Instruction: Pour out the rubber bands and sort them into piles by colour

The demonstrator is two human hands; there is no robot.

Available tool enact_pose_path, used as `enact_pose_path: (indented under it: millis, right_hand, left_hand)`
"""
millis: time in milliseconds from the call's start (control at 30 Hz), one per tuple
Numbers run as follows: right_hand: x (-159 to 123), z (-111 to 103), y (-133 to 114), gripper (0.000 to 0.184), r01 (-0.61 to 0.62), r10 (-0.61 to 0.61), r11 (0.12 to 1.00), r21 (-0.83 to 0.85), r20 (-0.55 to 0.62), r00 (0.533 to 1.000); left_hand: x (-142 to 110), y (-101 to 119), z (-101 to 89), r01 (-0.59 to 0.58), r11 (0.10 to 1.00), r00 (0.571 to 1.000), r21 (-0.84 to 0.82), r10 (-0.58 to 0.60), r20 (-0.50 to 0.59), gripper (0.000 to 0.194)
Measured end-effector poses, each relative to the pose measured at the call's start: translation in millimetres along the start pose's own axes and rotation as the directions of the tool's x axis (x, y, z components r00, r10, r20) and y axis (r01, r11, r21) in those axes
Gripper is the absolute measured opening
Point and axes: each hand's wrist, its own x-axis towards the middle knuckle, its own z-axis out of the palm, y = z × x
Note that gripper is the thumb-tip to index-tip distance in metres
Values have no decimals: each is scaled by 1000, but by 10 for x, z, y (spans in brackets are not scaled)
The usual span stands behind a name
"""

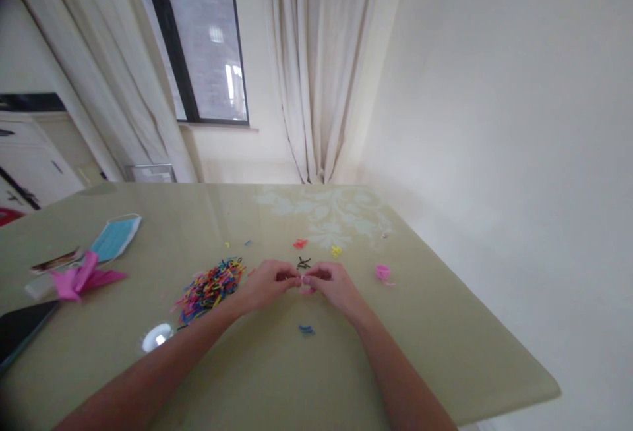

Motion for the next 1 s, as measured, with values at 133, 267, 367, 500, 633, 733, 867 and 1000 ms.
enact_pose_path:
  millis: [133, 267, 367, 500, 633, 733, 867, 1000]
  right_hand:
    - [-6, -37, 19, 30, -20, 20, 1000, -8, 10, 1000]
    - [-18, -49, 31, 21, -15, 12, 989, -150, -22, 1000]
    - [-14, -55, 27, 19, -5, -10, 979, -204, -73, 997]
    - [-4, -80, 26, 25, 16, -29, 986, -168, -79, 996]
    - [-12, -77, 23, 28, 16, -30, 991, -136, -99, 995]
    - [-22, -56, 15, 28, 41, -52, 993, -111, -98, 994]
    - [-29, -43, 5, 28, 75, -93, 988, -132, -131, 987]
    - [-40, -39, -5, 29, 89, -102, 991, -98, -131, 986]
  left_hand:
    - [28, -58, 11, -10, 997, 999, 82, 5, 49, 28]
    - [47, -126, 19, -60, 971, 998, 231, 54, 29, 24]
    - [47, -144, -5, -61, 954, 998, 293, 57, 24, 23]
    - [36, -114, -35, -64, 967, 997, 246, 72, -25, 26]
    - [27, -67, -19, -104, 977, 992, 188, 116, -54, 25]
    - [29, -44, 2, -99, 991, 994, 92, 102, -30, 25]
    - [30, -35, 14, -53, 996, 997, -64, 49, -64, 30]
    - [23, -16, 10, -24, 978, 997, -207, 8, -76, 36]
